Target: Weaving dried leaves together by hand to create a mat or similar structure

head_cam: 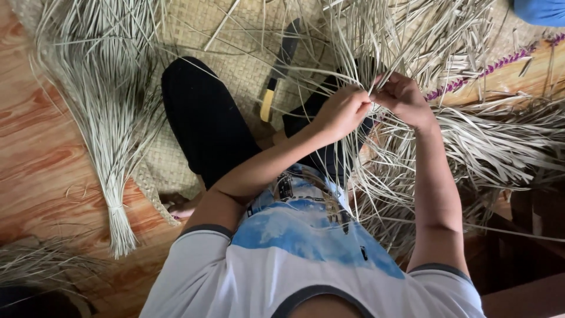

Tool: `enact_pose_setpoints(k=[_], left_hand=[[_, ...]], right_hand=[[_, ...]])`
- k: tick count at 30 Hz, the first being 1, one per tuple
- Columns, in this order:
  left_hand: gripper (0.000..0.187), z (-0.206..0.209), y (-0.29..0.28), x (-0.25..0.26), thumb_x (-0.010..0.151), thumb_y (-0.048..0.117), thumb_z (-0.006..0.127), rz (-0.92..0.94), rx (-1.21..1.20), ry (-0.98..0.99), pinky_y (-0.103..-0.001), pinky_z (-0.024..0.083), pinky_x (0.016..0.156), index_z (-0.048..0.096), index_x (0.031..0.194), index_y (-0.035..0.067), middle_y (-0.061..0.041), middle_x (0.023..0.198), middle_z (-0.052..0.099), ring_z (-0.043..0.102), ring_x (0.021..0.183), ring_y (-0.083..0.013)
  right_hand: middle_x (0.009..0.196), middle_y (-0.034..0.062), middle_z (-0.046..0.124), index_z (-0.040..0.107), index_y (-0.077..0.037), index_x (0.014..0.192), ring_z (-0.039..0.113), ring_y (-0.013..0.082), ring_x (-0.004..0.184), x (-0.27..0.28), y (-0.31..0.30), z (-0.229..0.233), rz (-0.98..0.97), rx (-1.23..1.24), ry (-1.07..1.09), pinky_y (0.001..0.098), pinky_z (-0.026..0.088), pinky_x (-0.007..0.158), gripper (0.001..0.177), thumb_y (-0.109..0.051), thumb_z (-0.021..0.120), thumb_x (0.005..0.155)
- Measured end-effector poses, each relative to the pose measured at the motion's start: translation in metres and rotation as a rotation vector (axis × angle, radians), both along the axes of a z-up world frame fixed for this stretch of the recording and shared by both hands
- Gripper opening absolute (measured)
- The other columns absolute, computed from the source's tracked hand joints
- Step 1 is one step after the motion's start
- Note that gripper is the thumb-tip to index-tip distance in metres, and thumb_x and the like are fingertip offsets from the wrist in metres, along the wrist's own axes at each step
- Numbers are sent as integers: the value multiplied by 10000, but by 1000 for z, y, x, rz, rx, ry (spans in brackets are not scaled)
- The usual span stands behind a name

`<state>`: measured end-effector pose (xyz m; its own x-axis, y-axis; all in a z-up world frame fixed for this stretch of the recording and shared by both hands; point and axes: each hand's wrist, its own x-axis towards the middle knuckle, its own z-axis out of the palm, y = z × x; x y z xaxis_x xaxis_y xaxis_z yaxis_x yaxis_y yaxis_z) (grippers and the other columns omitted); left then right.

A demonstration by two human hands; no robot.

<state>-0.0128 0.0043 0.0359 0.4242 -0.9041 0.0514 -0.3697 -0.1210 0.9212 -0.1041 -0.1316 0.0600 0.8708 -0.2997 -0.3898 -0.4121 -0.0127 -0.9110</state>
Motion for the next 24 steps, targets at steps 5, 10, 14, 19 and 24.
enact_pose_setpoints(k=[5,10,14,19,24], left_hand=[[86,-25,3,4,729,80,549,116,-49,138,-324,469,491,555,653,41,-132,593,546,575,577,-283],[92,-40,7,9,705,98,581,212,-70,227,-305,447,479,555,668,18,-143,573,560,579,557,-257],[138,-32,9,18,694,194,612,179,-2,274,-322,465,522,600,678,57,-126,602,594,599,598,-265],[156,-25,11,28,703,193,591,80,27,295,-356,475,556,625,689,41,-156,630,612,605,635,-322],[109,-44,3,41,687,226,615,-12,73,219,-312,481,587,660,706,129,-72,639,633,617,667,-270]], right_hand=[[760,181,513,471,47,993,509,199,733,-12,-7,-7,1,14,-17,328,407,720,242,45,584,779],[677,149,477,431,29,898,474,167,669,-10,-5,-11,40,5,-42,261,355,648,176,31,578,802],[809,220,504,429,60,987,503,269,793,-21,-14,-33,47,66,-25,390,374,759,221,40,541,797],[811,239,503,434,77,1007,512,313,790,-15,-13,-29,91,39,-5,421,368,754,220,60,510,802],[729,230,501,459,103,970,458,208,577,2,-3,5,128,-88,-13,281,319,569,175,42,536,825]])
